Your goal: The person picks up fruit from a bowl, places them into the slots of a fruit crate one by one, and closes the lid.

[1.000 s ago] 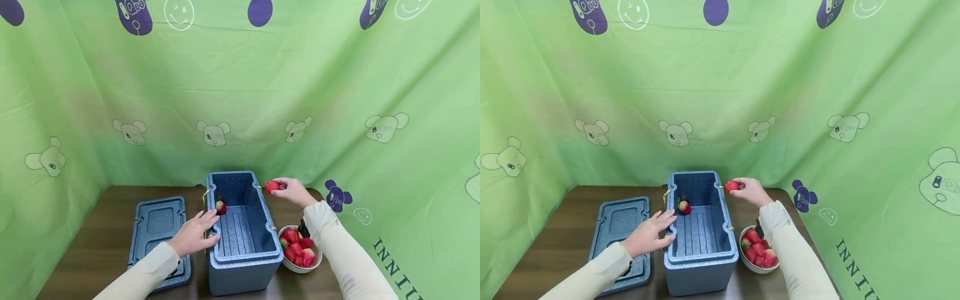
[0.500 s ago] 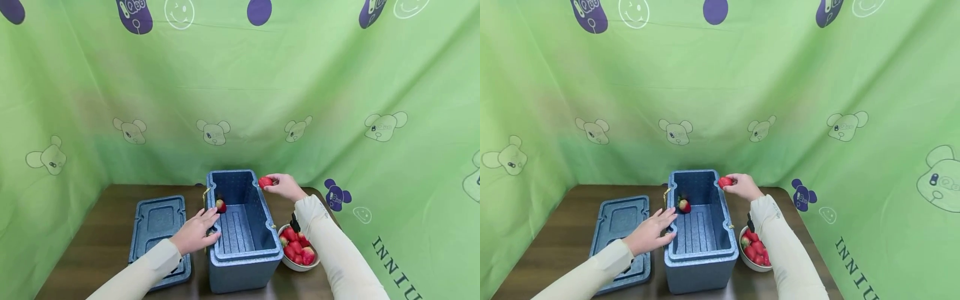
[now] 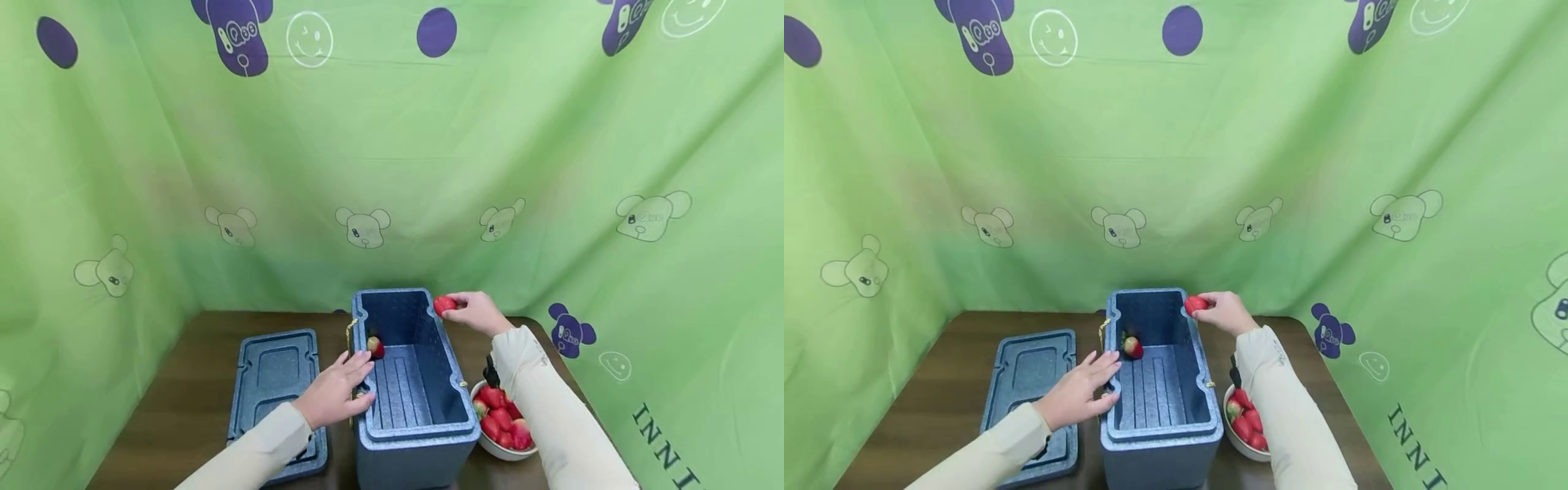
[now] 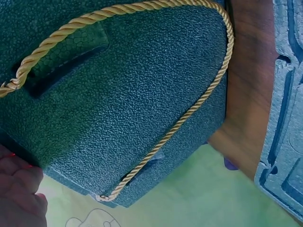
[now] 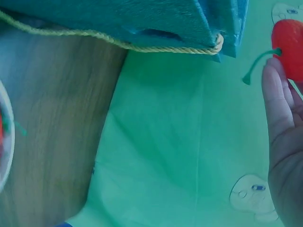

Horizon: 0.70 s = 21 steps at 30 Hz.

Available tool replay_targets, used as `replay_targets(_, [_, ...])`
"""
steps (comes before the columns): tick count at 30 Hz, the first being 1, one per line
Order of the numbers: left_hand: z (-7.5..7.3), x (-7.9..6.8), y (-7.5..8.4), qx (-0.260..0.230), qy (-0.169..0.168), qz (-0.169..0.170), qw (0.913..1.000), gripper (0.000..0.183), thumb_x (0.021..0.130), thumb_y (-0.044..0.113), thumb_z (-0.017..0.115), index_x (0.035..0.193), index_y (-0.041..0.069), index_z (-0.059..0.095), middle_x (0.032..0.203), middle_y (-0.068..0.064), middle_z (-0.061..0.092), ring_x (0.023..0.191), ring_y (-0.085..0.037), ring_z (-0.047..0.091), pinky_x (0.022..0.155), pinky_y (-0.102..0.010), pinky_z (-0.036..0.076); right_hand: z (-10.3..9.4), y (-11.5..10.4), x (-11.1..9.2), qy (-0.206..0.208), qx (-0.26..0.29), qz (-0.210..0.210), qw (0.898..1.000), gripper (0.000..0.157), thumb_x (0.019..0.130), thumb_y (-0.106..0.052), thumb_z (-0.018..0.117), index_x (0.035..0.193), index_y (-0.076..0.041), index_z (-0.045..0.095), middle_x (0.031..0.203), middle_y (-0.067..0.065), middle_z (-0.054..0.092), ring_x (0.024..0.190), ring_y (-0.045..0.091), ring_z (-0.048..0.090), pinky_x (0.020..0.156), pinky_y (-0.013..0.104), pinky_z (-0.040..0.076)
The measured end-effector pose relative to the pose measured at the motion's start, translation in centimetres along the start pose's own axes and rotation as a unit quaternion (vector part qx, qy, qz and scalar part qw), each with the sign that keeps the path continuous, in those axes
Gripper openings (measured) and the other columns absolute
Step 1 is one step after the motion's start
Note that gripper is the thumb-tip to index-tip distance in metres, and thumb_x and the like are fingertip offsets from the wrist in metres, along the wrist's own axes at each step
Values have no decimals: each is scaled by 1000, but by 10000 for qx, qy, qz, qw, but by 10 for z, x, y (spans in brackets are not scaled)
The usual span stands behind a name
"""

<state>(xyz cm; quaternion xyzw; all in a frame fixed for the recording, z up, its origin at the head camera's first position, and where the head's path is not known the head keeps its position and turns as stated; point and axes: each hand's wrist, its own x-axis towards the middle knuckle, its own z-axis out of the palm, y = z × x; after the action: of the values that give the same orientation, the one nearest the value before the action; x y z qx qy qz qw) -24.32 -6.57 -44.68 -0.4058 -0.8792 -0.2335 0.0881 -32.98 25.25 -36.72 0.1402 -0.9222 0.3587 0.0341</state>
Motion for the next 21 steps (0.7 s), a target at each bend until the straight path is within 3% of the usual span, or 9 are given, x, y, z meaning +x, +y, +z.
replay_targets(9, [-1,2,4,-355,29,-255,9990,54,90,31,60,131,-5,56,142,-16,47,133,-28,41,110,-48,27,-4,-6,16,109,971,667,9930,46,85,-8,68,124,13,56,110,28,64,76,8,60,72,30,52])
replay_targets(18, [1,2,1,-376,94,-214,9990,54,91,31,60,130,-5,56,142,-17,47,133,-28,42,110,-48,27,13,-18,25,-21,1205,687,9903,46,85,-6,67,126,13,55,114,29,62,86,17,62,76,28,53])
replay_targets(21, [3,0,0,-355,88,-203,9991,54,91,32,59,130,-5,56,142,-16,47,133,-28,42,110,-48,28,21,-21,27,-49,969,504,9940,45,84,-8,68,123,12,58,110,26,65,85,17,61,74,25,50])
